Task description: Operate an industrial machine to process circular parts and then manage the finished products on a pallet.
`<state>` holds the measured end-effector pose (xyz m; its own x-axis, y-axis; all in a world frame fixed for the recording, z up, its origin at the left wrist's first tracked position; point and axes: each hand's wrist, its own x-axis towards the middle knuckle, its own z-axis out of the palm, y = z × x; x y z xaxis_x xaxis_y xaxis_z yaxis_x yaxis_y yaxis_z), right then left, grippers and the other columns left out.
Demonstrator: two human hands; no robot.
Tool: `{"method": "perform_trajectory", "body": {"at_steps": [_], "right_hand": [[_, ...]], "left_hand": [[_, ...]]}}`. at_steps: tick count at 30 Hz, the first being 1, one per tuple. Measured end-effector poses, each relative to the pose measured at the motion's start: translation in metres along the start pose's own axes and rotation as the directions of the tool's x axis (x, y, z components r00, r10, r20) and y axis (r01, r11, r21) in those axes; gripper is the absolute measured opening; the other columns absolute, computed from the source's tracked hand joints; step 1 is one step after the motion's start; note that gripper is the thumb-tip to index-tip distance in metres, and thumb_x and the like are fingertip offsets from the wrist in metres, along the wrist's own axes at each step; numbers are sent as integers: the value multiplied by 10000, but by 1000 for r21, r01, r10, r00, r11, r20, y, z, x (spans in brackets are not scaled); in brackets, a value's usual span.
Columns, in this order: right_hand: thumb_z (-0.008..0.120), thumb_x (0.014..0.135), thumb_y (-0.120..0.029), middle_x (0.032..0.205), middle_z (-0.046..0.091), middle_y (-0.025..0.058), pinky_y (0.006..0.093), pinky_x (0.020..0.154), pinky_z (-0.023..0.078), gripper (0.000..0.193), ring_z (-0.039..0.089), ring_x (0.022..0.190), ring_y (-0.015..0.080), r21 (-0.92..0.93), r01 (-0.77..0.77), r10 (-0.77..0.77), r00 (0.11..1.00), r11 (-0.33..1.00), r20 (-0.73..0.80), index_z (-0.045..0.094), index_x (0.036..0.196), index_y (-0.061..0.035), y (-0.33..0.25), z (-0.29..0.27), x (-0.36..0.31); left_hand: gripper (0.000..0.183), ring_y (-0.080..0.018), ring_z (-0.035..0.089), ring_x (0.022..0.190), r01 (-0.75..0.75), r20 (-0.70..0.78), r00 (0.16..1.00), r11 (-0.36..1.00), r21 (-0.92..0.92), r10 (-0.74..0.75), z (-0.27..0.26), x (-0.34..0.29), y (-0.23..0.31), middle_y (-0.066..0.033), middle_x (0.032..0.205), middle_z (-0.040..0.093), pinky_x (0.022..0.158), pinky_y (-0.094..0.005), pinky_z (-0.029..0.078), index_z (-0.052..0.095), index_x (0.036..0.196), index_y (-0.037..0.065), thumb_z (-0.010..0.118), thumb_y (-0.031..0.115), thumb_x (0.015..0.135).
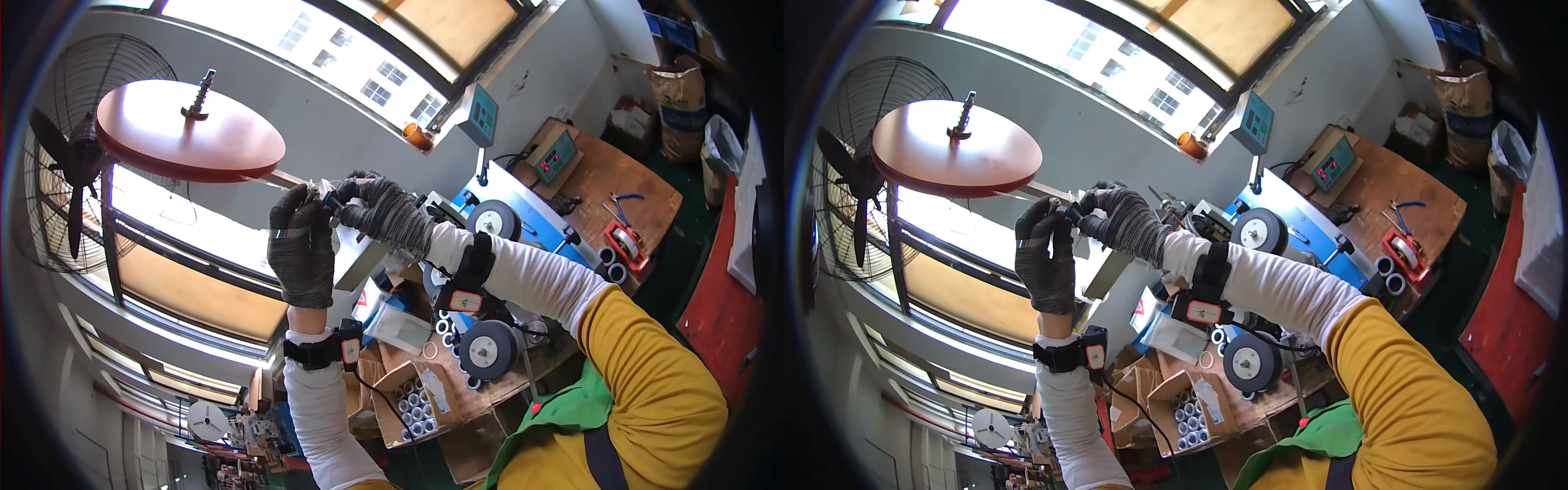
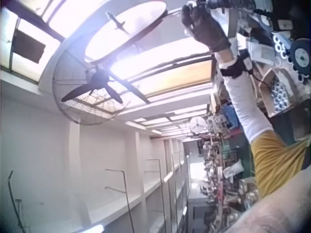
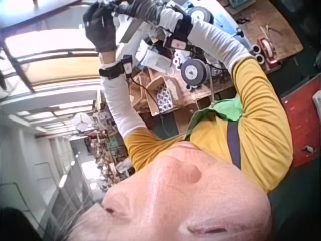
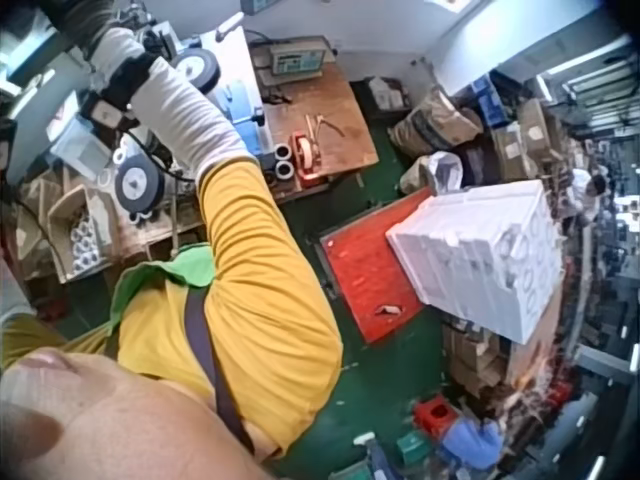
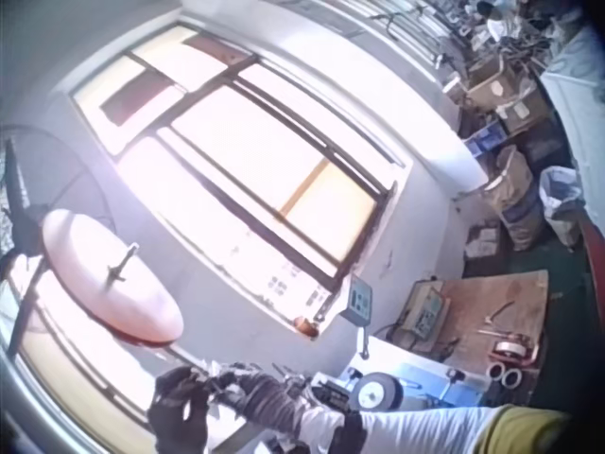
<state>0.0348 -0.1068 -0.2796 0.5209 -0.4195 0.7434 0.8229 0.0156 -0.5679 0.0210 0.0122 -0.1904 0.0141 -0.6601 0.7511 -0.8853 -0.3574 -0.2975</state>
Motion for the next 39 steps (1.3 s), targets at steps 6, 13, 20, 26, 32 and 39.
{"method": "perform_trajectory", "body": {"at_steps": [6, 13, 20, 26, 32, 39], "right_hand": [[592, 676, -146, 694, 546, 96, 335, 659, 442, 97, 541, 697, 229, -240, 172, -184, 983, 955, -26, 581, 702, -54, 0, -25, -18], [603, 658, -144, 669, 538, 95, 331, 608, 439, 107, 536, 648, 222, -343, 10, -11, 1000, 939, -3, 574, 679, -43, 12, -73, -52], [600, 679, -111, 629, 553, 60, 299, 624, 429, 62, 527, 616, 180, -360, -191, 242, 965, 913, 102, 582, 680, -51, 26, -94, -103], [628, 694, -99, 608, 579, 45, 274, 587, 436, 63, 538, 592, 124, -304, -311, 346, 936, 900, 66, 619, 707, -38, 33, -109, -111], [630, 678, -100, 591, 571, 43, 274, 585, 433, 62, 532, 587, 119, -292, -406, 439, 897, 866, 55, 606, 679, -43, 35, -114, -127], [614, 648, -162, 604, 576, 82, 311, 577, 449, 78, 560, 593, 185, -540, -384, 526, 840, 749, 131, 589, 639, -89, 48, -131, -214]], "left_hand": [[577, -355, 339, 1207, -159, 44, 987, 879, 450, 156, -20, -15, 1, -142, 1303, 382, 990, -491, 238, 353, 1291, 98, 511, 405, 828], [640, -361, 135, 1308, -191, 242, 970, 710, 678, 31, -46, -34, -11, -140, 1413, 210, 1033, -504, 63, 271, 1354, 166, 333, 555, 849], [599, -359, 134, 1310, -237, 354, 934, 653, 719, -51, -69, -47, -33, -136, 1410, 220, 1039, -509, 77, 305, 1333, 134, 348, 503, 863], [445, -349, 223, 1285, -358, 414, 904, 714, 601, 105, -58, -51, -25, -121, 1381, 289, 1037, -482, 181, 396, 1254, 93, 433, 276, 850], [426, -320, 232, 1286, -204, 471, 871, 772, 602, -138, -54, -53, -40, -107, 1375, 302, 1051, -473, 170, 429, 1219, 53, 474, 159, 809], [334, -311, 410, 1124, -263, 334, 937, 838, 478, 103, -44, -83, -20, -113, 1196, 455, 948, -477, 311, 514, 1091, 78, 535, 121, 761]]}}
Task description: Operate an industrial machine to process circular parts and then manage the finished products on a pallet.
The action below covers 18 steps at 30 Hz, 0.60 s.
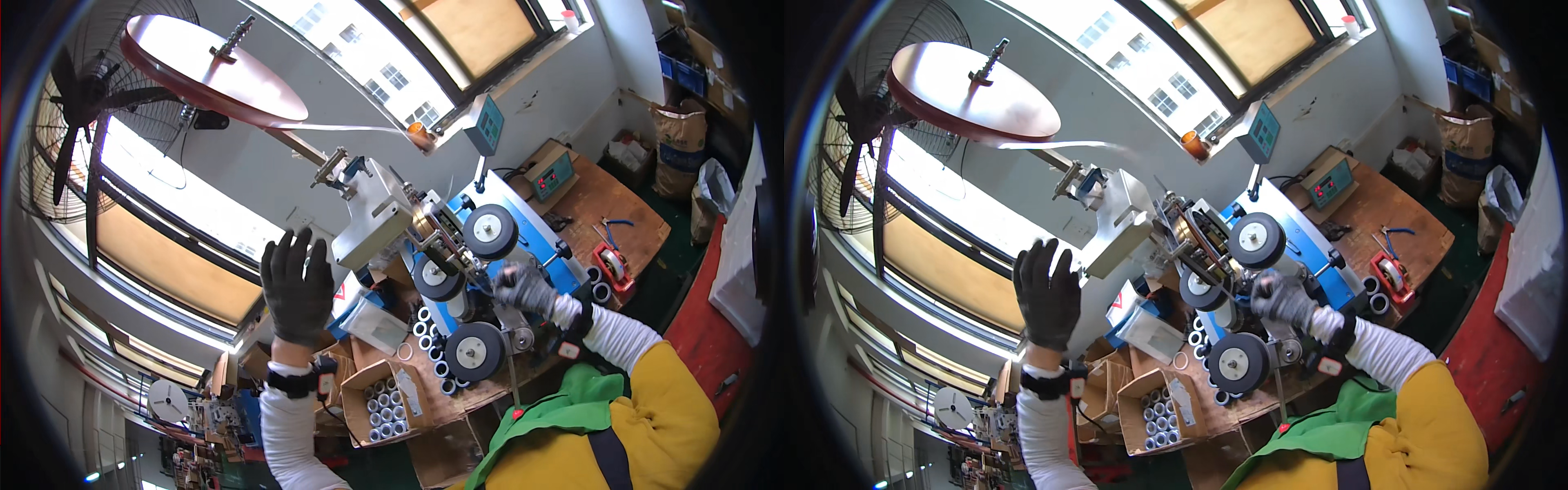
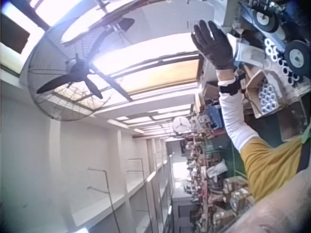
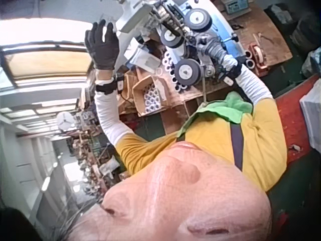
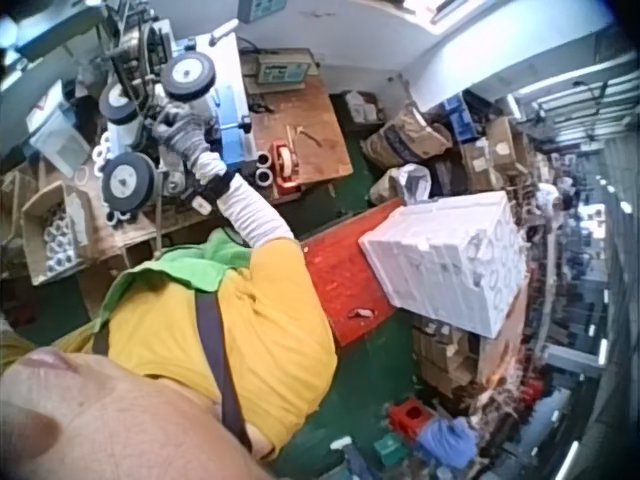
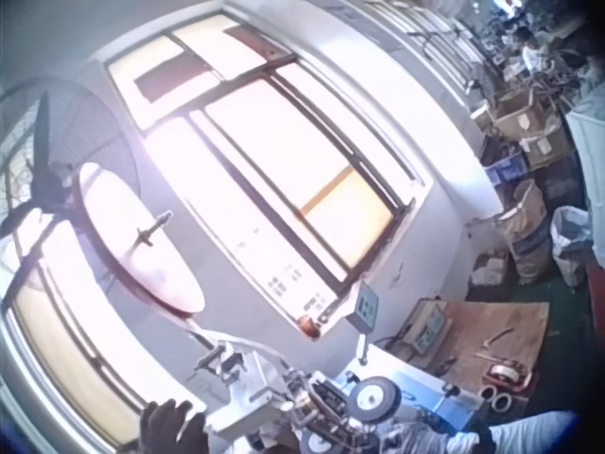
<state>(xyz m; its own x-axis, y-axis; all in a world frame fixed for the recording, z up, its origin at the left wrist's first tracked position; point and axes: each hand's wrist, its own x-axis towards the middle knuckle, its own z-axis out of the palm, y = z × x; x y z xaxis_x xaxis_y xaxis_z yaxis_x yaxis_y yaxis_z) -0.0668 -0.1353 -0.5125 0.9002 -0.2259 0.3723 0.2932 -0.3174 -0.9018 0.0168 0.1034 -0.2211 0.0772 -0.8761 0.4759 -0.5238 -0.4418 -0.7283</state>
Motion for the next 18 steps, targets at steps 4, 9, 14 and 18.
{"method": "perform_trajectory", "body": {"at_steps": [4, 9, 14, 18], "right_hand": [[628, 640, -225, 698, 571, 85, 342, 592, 454, 132, 566, 631, 235, -163, -24, 36, 997, 986, 72, 590, 628, -99, 15, 14, -60], [634, 659, -273, 643, 561, 101, 333, 586, 438, 209, 561, 597, 239, -164, -198, 232, 946, 966, 225, 579, 641, -73, 32, 2, -111], [628, 668, -265, 659, 598, 87, 325, 603, 449, 197, 580, 611, 217, -232, -383, 447, 779, 894, 439, 634, 724, -76, 54, -1, -137], [617, 676, -256, 674, 615, 83, 317, 609, 458, 206, 594, 625, 204, -295, -296, 407, 784, 909, 468, 659, 777, -82, 71, 4, -154]], "left_hand": [[264, -261, 522, 856, 219, 30, 975, 931, -292, -220, 6, -56, 53, -77, 906, 548, 749, -437, 394, 561, 966, 100, 587, 107, 703], [210, -286, 547, 688, 492, 467, 868, 413, -766, -168, 43, -102, 162, -107, 769, 563, 613, -364, 440, 590, 941, 81, 608, 122, 736], [309, -215, 606, 805, 684, 650, 716, -69, -726, 254, 59, -125, 249, -134, 887, 630, 727, -314, 448, 550, 1094, 49, 563, 178, 814], [393, -190, 596, 867, 834, 771, 515, -10, -552, 375, 42, -107, 274, -135, 952, 625, 767, -306, 442, 525, 1136, 51, 577, 282, 822]]}}
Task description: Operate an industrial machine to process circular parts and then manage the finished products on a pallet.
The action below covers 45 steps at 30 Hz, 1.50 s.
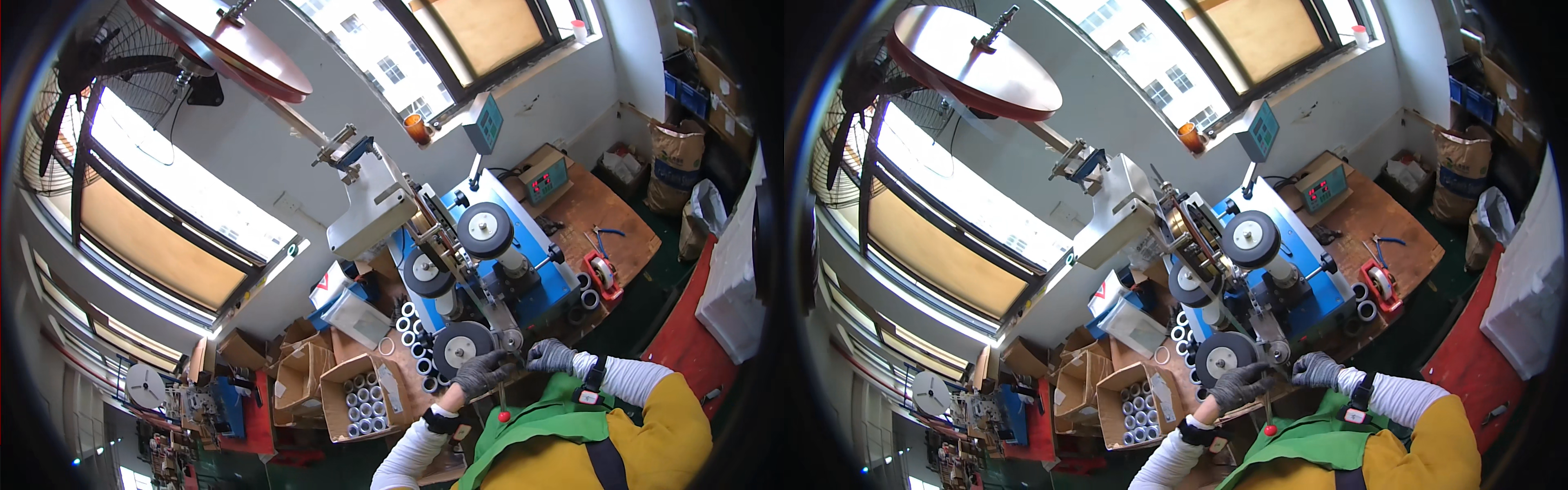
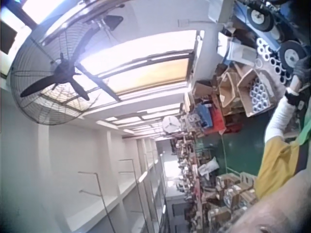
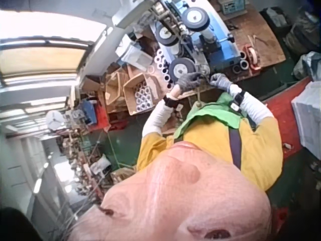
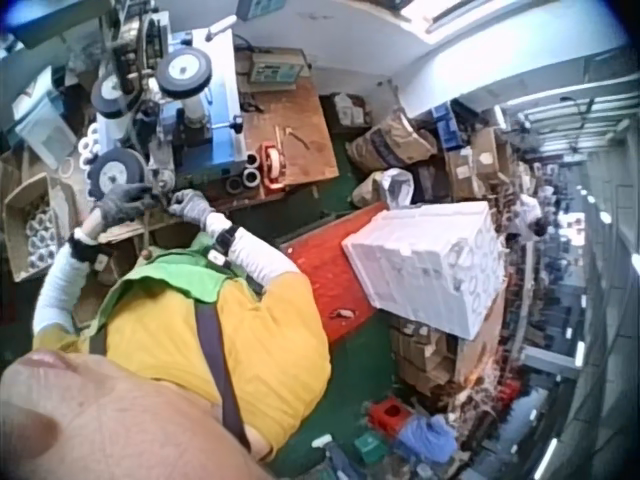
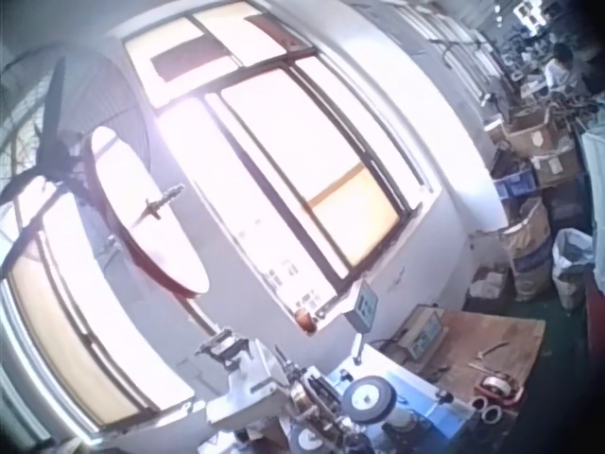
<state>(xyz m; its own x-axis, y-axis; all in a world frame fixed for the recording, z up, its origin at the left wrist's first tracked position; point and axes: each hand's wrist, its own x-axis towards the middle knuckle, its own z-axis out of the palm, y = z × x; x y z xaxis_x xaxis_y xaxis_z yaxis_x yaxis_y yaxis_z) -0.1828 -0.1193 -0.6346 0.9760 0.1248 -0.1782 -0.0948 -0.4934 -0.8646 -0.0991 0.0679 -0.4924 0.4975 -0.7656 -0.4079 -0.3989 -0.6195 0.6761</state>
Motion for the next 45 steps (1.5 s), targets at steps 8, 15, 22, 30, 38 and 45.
{"method": "perform_trajectory", "body": {"at_steps": [8, 15, 22, 30, 38, 45], "right_hand": [[608, 679, -261, 718, 637, 95, 329, 613, 475, 199, 607, 639, 222, 83, -170, 159, 980, 982, 118, 652, 774, -92, -10, -5, -6], [609, 670, -232, 698, 621, 133, 348, 609, 464, 198, 603, 638, 243, 81, -110, 100, 988, 991, 117, 644, 769, -64, 6, -2, -13], [562, 719, -243, 795, 639, 105, 379, 656, 465, 202, 608, 730, 267, 58, -48, 46, 998, 997, 49, 637, 829, -90, 14, 0, -13], [593, 708, -203, 744, 639, 57, 325, 663, 475, 152, 613, 708, 191, 303, -427, 499, 838, 852, -219, 644, 812, -104, 113, -56, -105], [613, 665, -227, 786, 628, 95, 352, 735, 465, 182, 604, 813, 245, 348, -658, 739, 644, 668, -198, 651, 806, -119, 155, -53, -133], [643, 701, -372, 1232, 412, 161, 376, 921, 378, 730, 442, 1125, 296, 84, -714, 678, 611, 695, -409, 311, 1289, -97, 188, -52, -49]], "left_hand": [[439, -74, 506, 710, -54, -149, 989, 947, -315, 6, 50, 18, -23, -18, 832, 577, 613, -227, 442, 505, 1157, 4, 621, 247, 811], [363, -93, 546, 800, 76, -55, 988, 765, -640, -144, 79, 26, -10, -77, 921, 631, 690, -248, 453, 540, 1115, 12, 592, 216, 820], [225, -75, 534, 657, 46, -197, 953, 756, -653, -229, 103, 26, -21, -30, 774, 615, 591, -217, 451, 616, 979, 14, 602, 176, 823], [195, -75, 525, 657, 116, -249, 914, 795, -595, -319, 115, 26, -45, -11, 786, 599, 587, -203, 432, 594, 995, 9, 575, 116, 832], [258, -83, 529, 617, 157, -254, 894, 790, -593, -369, 117, 11, -40, -28, 744, 599, 570, -218, 458, 566, 1090, 27, 471, 156, 887], [244, -74, 529, 616, 238, -221, 857, 738, -631, -465, 115, 3, -20, -25, 722, 595, 562, -213, 442, 573, 1084, 0, 515, 99, 869]]}}
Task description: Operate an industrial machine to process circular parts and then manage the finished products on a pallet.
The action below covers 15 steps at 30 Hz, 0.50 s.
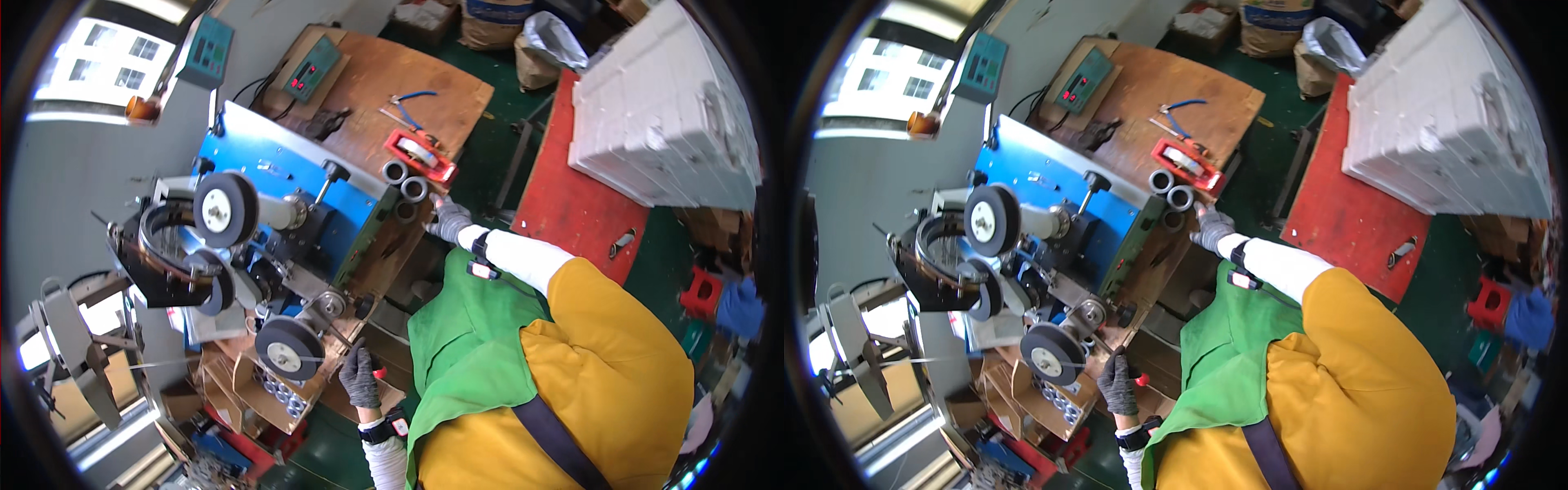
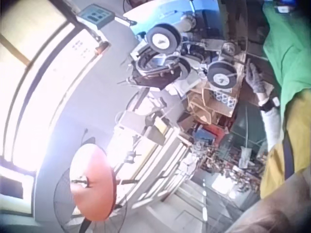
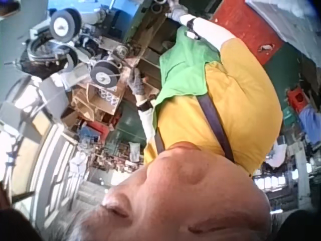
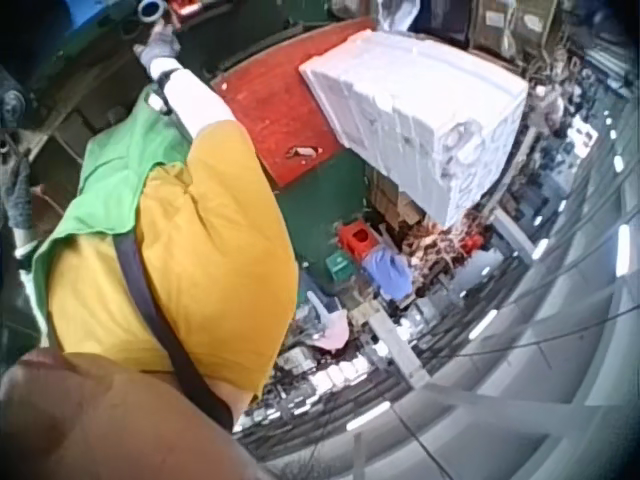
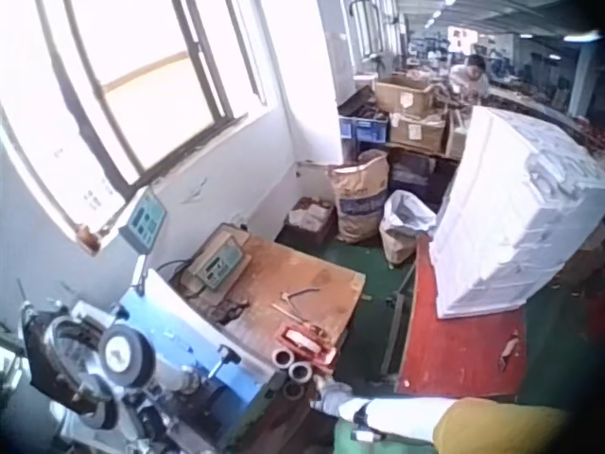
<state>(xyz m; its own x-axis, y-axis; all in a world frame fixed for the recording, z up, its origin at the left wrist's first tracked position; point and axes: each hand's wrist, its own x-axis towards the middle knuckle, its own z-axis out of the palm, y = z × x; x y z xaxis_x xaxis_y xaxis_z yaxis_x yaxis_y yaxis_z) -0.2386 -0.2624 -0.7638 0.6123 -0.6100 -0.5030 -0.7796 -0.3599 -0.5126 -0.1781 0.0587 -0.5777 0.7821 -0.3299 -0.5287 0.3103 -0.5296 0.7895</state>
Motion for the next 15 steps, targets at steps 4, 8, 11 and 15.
{"method": "perform_trajectory", "body": {"at_steps": [4, 8, 11, 15], "right_hand": [[708, 650, -329, 1257, 372, 159, 391, 905, 388, 884, 453, 1104, 305, -205, 47, -81, 984, 978, -161, 211, 1341, -91, -37, 21, 34], [662, 640, -228, 1173, 400, 187, 413, 870, 400, 730, 483, 1008, 325, -462, 61, -217, 932, 885, -291, 310, 1257, -58, -51, 28, 54], [631, 623, -223, 1033, 477, 141, 362, 792, 429, 490, 507, 935, 272, -491, 90, -216, 955, 867, -205, 468, 1063, -83, -30, 33, 84], [761, 565, -308, 1147, 446, 156, 352, 888, 412, 696, 497, 1037, 294, -280, -69, 38, 993, 957, -114, 434, 1129, -68, -51, 4, 57]], "left_hand": [[236, -80, 546, 596, -8, -132, 991, 998, -55, 1, -7, -24, 4, -37, 707, 602, 555, -209, 459, 579, 1068, -5, 518, 109, 871], [248, -72, 543, 607, 2, -224, 974, 995, -96, -23, -10, -40, -13, -27, 732, 607, 570, -206, 454, 583, 1071, 3, 543, 135, 864], [281, -54, 516, 638, 24, -206, 978, 999, -47, -33, -16, -38, -24, -7, 768, 606, 595, -206, 443, 582, 1067, -8, 584, 137, 827], [472, -69, 508, 680, 40, -106, 994, 998, 48, -35, -39, -45, -36, -11, 766, 588, 621, -217, 441, 460, 1208, 1, 621, 160, 794]]}}
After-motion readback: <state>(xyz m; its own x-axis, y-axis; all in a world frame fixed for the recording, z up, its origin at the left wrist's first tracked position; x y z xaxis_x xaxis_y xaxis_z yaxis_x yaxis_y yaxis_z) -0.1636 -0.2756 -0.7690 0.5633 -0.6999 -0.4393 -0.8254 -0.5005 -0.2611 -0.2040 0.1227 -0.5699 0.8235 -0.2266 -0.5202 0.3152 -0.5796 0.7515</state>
